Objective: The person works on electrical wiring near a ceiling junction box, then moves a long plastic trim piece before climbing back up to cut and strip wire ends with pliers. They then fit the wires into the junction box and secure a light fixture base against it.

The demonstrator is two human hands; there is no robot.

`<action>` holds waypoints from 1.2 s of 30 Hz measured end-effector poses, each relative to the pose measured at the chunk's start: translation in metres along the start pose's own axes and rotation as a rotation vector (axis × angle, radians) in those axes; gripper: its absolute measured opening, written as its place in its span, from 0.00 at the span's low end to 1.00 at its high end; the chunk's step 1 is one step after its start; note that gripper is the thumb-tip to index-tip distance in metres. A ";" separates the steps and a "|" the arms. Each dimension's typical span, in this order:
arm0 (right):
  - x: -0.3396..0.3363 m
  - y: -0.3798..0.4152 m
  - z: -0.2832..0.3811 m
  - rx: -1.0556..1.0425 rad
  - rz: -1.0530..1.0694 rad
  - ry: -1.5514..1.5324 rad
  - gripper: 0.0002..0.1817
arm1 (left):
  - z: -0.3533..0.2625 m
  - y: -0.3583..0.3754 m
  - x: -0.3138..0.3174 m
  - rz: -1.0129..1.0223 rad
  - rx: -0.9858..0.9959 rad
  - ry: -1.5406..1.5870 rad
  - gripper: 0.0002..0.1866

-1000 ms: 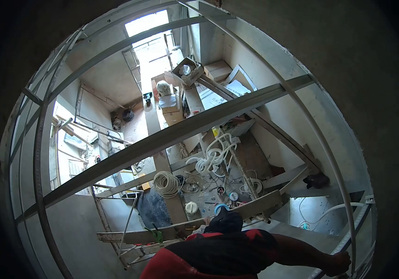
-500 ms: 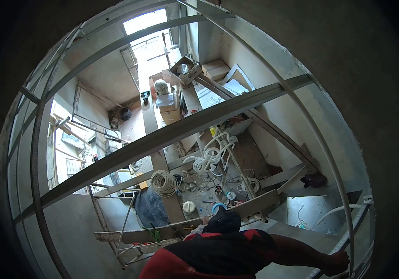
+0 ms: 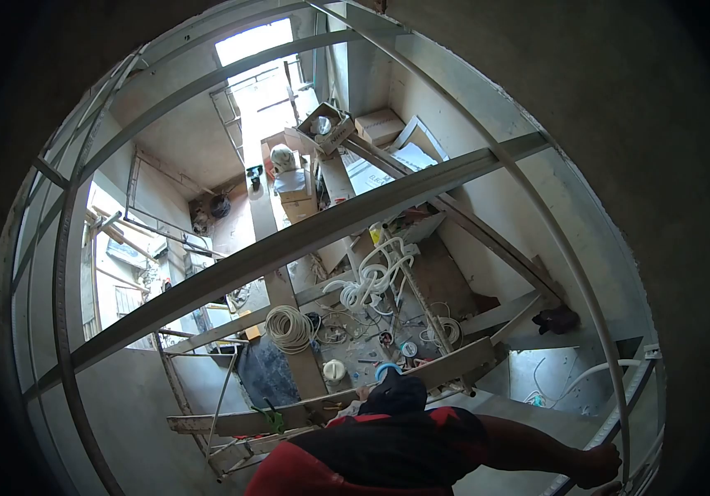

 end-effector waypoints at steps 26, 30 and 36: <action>0.033 0.018 -0.009 1.302 0.042 -1.933 0.16 | -0.002 0.002 -0.002 -0.038 0.023 0.021 0.12; 0.040 0.014 -0.010 1.336 0.114 -1.998 0.18 | -0.001 0.001 -0.003 -0.016 0.007 0.017 0.12; 0.047 0.008 -0.016 1.441 0.266 -2.152 0.20 | 0.000 0.000 -0.001 -0.004 -0.004 0.015 0.12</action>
Point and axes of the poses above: each hand's wrist, its own y-axis away from the middle knuckle, its own x-axis out of the palm, z = x × y, the point moved 7 cm from there along -y, towards the middle knuckle, and after that the axes turned 3 degrees about y, right-handed, at the moved point
